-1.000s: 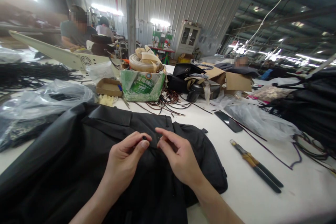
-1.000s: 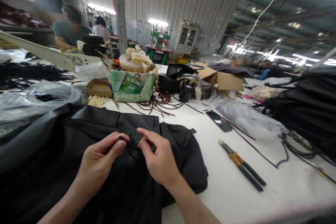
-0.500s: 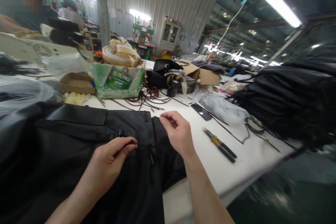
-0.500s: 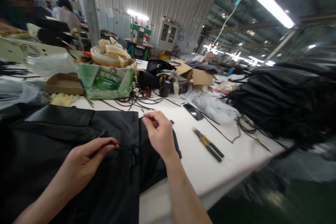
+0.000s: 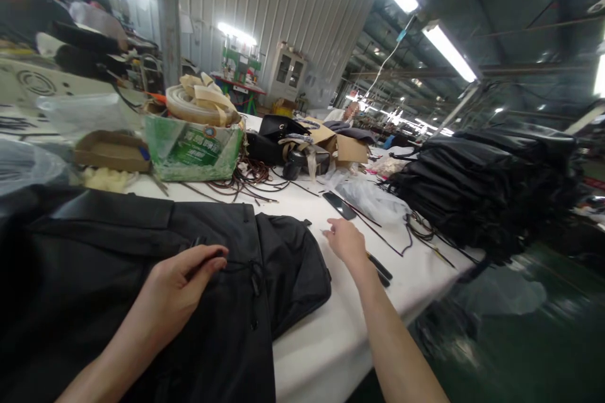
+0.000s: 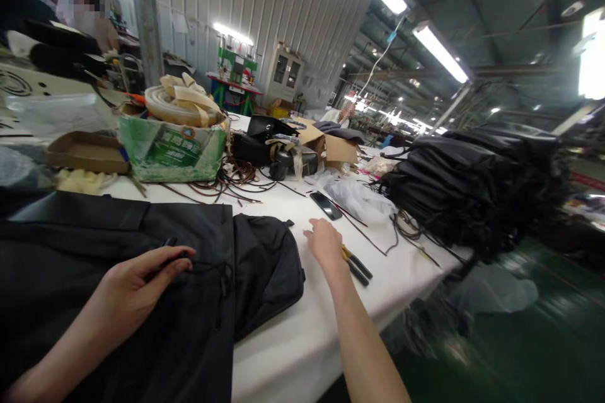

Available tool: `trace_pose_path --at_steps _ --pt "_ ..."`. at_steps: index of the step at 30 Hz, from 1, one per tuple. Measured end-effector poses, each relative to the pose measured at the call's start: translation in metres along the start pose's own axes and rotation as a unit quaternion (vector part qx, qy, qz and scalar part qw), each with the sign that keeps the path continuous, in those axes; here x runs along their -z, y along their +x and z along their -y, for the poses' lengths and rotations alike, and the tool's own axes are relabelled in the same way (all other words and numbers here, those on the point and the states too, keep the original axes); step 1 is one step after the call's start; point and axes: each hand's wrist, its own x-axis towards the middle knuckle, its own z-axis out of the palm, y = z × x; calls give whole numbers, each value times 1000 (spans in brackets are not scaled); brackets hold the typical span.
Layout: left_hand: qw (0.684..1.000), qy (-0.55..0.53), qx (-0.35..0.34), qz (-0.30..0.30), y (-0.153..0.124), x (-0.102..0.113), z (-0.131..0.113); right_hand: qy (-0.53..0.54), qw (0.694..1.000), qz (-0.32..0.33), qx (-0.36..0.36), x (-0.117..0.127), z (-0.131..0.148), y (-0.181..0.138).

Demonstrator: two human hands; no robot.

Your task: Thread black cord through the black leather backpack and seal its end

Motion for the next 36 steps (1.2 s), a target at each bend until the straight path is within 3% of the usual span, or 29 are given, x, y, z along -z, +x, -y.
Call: trace_pose_path --at_steps 2,3,6,8,11,16,24,36 --pt "1000 2 -11 19 0 0 -6 63 994 -41 80 10 25 -20" --pt "999 1 -17 28 0 0 -10 125 978 -52 156 15 40 -32" --pt "998 -5 -32 47 0 -1 -17 282 874 15 395 24 86 -64" --pt "998 -15 -34 53 0 0 -20 303 829 46 467 23 109 -77" --pt "997 -34 -33 68 -1 1 -23 301 814 45 495 13 125 -81" --pt "994 -44 -34 93 -1 0 -26 266 811 18 521 1 124 -74" --pt "993 -55 -46 94 -2 -3 -20 169 786 -47 593 3 124 -73" --pt "992 -26 -45 114 -1 -2 -25 87 780 -80 615 3 134 -74"
